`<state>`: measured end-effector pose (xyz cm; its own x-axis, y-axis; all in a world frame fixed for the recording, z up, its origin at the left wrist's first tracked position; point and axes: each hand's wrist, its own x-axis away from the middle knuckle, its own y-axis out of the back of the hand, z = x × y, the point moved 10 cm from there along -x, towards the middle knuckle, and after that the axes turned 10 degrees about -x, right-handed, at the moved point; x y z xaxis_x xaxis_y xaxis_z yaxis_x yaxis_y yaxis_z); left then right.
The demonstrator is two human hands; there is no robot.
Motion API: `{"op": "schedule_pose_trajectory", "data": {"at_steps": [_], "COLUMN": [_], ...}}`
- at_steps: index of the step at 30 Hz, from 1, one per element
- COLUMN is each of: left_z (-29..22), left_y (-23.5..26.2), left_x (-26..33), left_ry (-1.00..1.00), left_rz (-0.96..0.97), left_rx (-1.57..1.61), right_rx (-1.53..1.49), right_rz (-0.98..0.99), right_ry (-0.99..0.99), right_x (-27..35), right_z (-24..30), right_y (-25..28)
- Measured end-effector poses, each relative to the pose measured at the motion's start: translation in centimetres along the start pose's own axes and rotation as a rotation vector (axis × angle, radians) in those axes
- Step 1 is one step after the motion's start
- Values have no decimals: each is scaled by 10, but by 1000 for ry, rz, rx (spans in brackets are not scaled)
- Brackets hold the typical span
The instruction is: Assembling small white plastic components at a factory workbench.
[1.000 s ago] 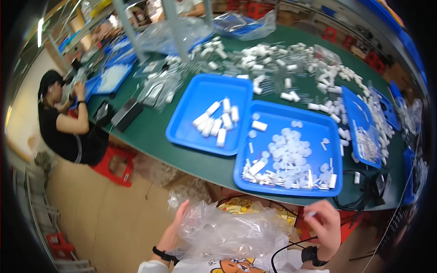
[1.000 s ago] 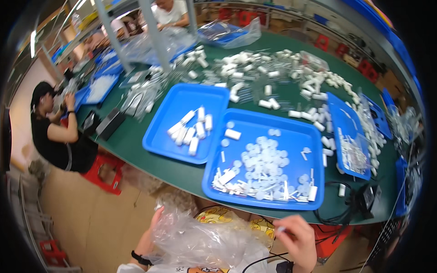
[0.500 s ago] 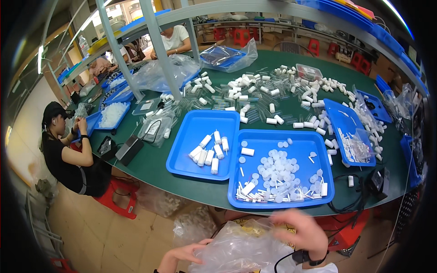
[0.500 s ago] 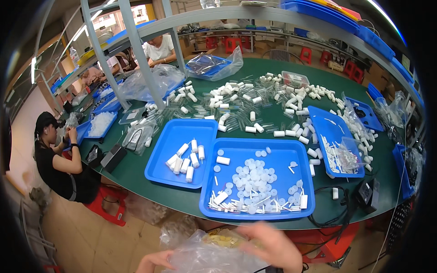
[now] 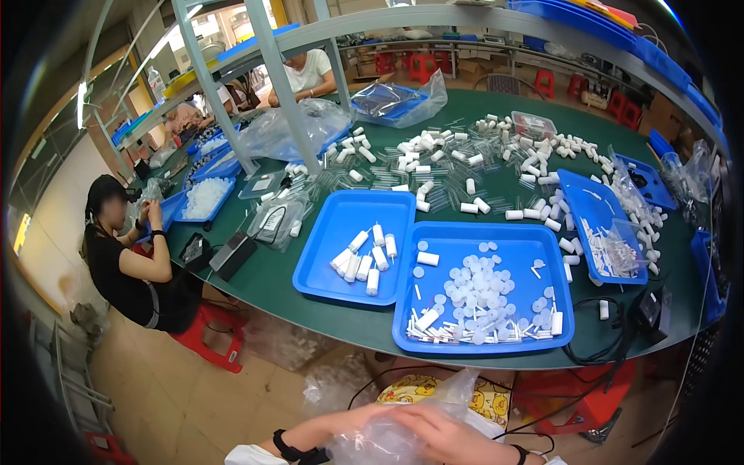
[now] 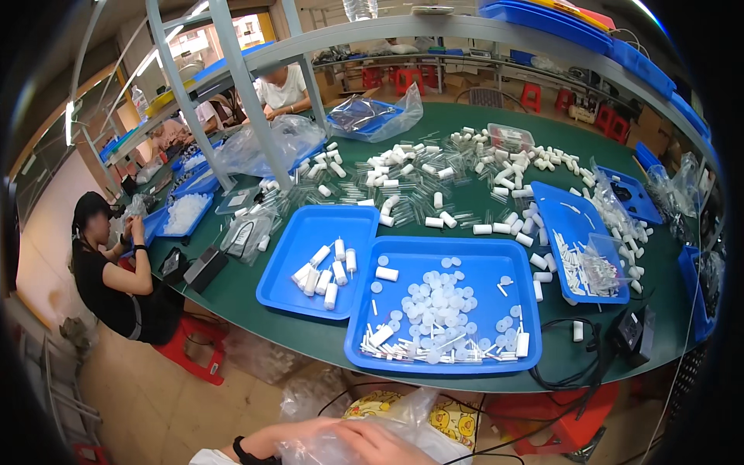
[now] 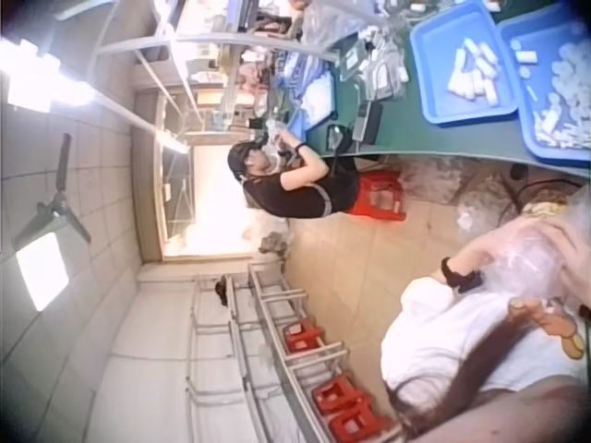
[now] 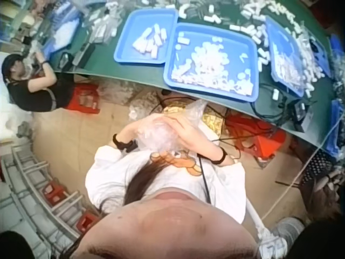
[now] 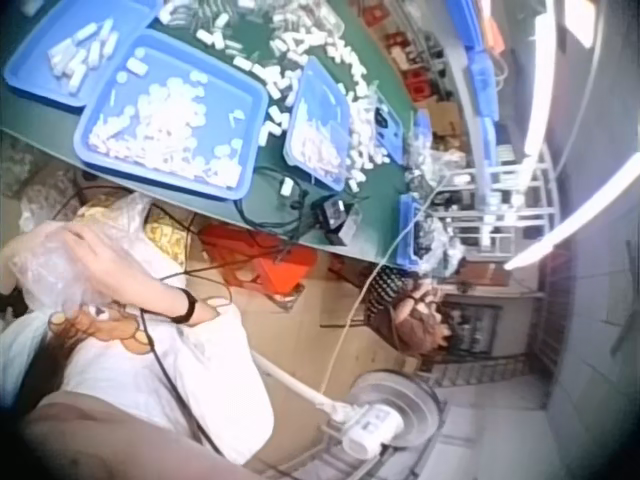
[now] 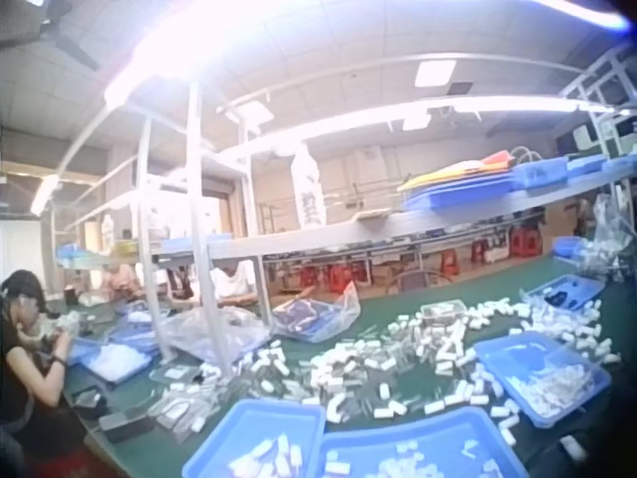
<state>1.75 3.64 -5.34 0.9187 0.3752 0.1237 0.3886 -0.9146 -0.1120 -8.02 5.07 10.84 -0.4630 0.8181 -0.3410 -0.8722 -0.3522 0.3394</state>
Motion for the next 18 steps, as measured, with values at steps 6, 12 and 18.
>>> {"op": "schedule_pose_trajectory", "data": {"at_steps": [6, 12, 18], "left_z": [-143, -240, -325], "left_y": [79, 224, 392], "left_x": [34, -15, -151], "left_ry": [-7, -339, -353], "left_rz": [-276, -675, -944], "left_rx": [-235, -150, -403], "right_rx": [29, 129, 263], "right_rz": [-414, -661, -666], "right_ry": [-52, -247, -232], "right_x": [56, 86, 93], "right_z": [25, 3, 16], "right_y": [86, 103, 103]}}
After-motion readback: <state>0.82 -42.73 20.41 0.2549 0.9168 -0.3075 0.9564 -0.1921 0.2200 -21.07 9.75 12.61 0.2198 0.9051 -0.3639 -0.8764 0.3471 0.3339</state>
